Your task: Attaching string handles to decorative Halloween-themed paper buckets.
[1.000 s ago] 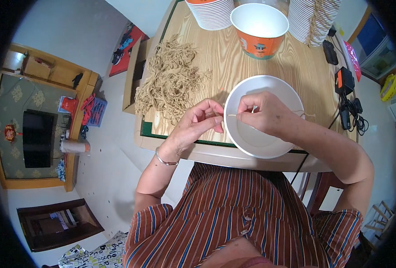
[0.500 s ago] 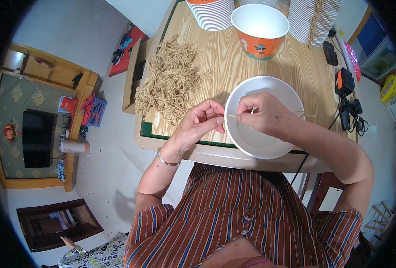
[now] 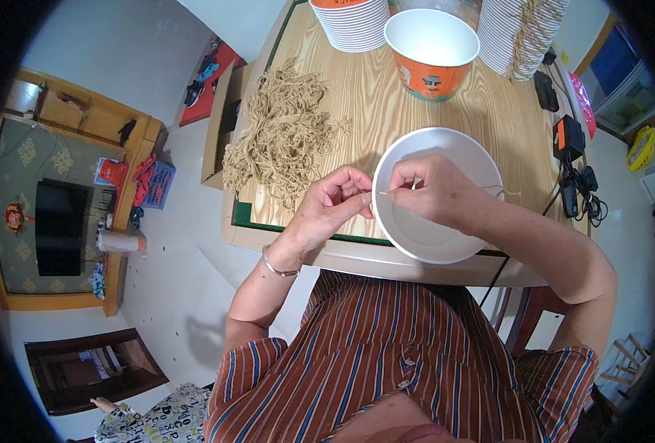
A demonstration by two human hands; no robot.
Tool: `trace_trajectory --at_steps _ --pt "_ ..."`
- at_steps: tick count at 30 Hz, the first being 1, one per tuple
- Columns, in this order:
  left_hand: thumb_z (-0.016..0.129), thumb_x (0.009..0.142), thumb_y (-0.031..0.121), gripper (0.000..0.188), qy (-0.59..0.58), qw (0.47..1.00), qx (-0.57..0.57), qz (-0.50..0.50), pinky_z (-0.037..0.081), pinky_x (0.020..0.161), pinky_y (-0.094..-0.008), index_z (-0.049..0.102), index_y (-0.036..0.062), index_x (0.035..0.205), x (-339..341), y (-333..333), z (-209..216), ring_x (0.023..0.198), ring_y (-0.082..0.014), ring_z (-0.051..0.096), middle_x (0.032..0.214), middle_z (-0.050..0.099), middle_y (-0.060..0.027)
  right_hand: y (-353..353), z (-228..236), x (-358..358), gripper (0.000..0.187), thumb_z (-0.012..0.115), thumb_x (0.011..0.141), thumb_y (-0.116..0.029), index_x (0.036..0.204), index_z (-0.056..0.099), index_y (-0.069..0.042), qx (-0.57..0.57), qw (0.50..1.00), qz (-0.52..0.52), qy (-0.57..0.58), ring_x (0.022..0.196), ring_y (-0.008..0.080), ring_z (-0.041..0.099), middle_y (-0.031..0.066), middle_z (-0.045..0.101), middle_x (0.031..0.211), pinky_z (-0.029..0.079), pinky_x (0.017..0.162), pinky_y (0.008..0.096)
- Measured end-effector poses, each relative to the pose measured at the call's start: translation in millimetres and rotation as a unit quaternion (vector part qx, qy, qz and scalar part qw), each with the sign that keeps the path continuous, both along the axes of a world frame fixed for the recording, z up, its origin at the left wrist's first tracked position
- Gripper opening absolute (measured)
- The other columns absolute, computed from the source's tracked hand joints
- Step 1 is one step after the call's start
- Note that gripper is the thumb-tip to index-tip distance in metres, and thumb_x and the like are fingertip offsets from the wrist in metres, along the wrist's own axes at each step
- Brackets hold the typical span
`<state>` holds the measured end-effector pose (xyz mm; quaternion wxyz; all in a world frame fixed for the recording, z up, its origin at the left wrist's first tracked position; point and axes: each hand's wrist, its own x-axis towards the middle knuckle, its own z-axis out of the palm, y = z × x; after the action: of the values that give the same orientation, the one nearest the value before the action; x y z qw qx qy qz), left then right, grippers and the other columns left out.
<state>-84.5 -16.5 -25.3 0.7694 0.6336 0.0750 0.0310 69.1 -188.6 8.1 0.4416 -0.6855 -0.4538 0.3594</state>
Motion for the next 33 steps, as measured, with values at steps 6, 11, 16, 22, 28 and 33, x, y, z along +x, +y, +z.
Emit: trace_trajectory --at_steps 6,11,16,22,28,33 --pt "0.059 0.096 0.002 0.011 -0.020 1.000 0.000 0.000 0.054 0.074 -0.0230 0.058 -0.0003 0.107 0 -2 -4 0.082 -0.0088 0.063 0.097 0.063 -0.0038 3 0 -1 0.010 0.064 0.084 -0.008 0.083 0.065 0.002 0.009 1.000 0.006 0.008 0.072 0.0101 0.060 0.0058 0.065 0.076 0.051 0.069 0.0293" --pt "0.058 0.097 0.002 0.011 -0.026 0.999 0.018 0.006 0.054 0.075 -0.0226 0.057 -0.0003 0.108 -1 -3 -4 0.083 -0.0083 0.062 0.096 0.062 -0.0032 6 -3 -3 0.012 0.064 0.083 -0.011 0.080 0.066 0.001 0.021 1.000 -0.004 0.013 0.068 0.0106 0.059 0.0066 0.065 0.072 0.049 0.064 0.0297" --pt "0.057 0.098 0.003 0.010 -0.045 0.998 0.029 0.022 0.054 0.075 -0.0225 0.057 0.0001 0.108 0 -7 -8 0.083 -0.0076 0.063 0.094 0.062 -0.0028 8 -3 -6 0.016 0.066 0.082 -0.014 0.076 0.066 0.000 0.032 0.999 -0.016 0.027 0.063 0.0116 0.059 0.0074 0.064 0.067 0.047 0.060 0.0306" --pt "0.057 0.098 0.004 0.008 -0.056 0.996 0.061 0.040 0.055 0.074 -0.0223 0.057 0.0003 0.105 -1 -11 -8 0.082 -0.0073 0.063 0.091 0.063 -0.0022 12 -3 -6 0.017 0.066 0.082 -0.016 0.076 0.066 0.000 0.023 1.000 -0.009 0.015 0.065 0.0113 0.059 0.0073 0.063 0.068 0.047 0.061 0.0303" --pt "0.057 0.099 0.005 0.006 -0.071 0.994 0.054 0.064 0.052 0.071 -0.0206 0.057 0.0008 0.103 -4 -11 -14 0.079 -0.0064 0.062 0.090 0.064 -0.0016 12 20 -6 0.010 0.063 0.087 -0.013 0.085 0.064 -0.003 -0.095 0.995 -0.001 0.030 0.057 0.0064 0.054 0.0026 0.063 0.071 0.043 0.051 0.0245" --pt "0.057 0.099 0.007 0.005 -0.089 0.985 0.045 0.139 0.049 0.071 -0.0189 0.056 0.0025 0.102 -10 -4 -14 0.077 -0.0055 0.060 0.090 0.062 -0.0005 3 26 4 0.010 0.063 0.090 -0.013 0.092 0.059 -0.005 -0.196 0.969 0.014 0.150 0.051 0.0047 0.047 0.0008 0.059 0.070 0.037 0.044 0.0223"
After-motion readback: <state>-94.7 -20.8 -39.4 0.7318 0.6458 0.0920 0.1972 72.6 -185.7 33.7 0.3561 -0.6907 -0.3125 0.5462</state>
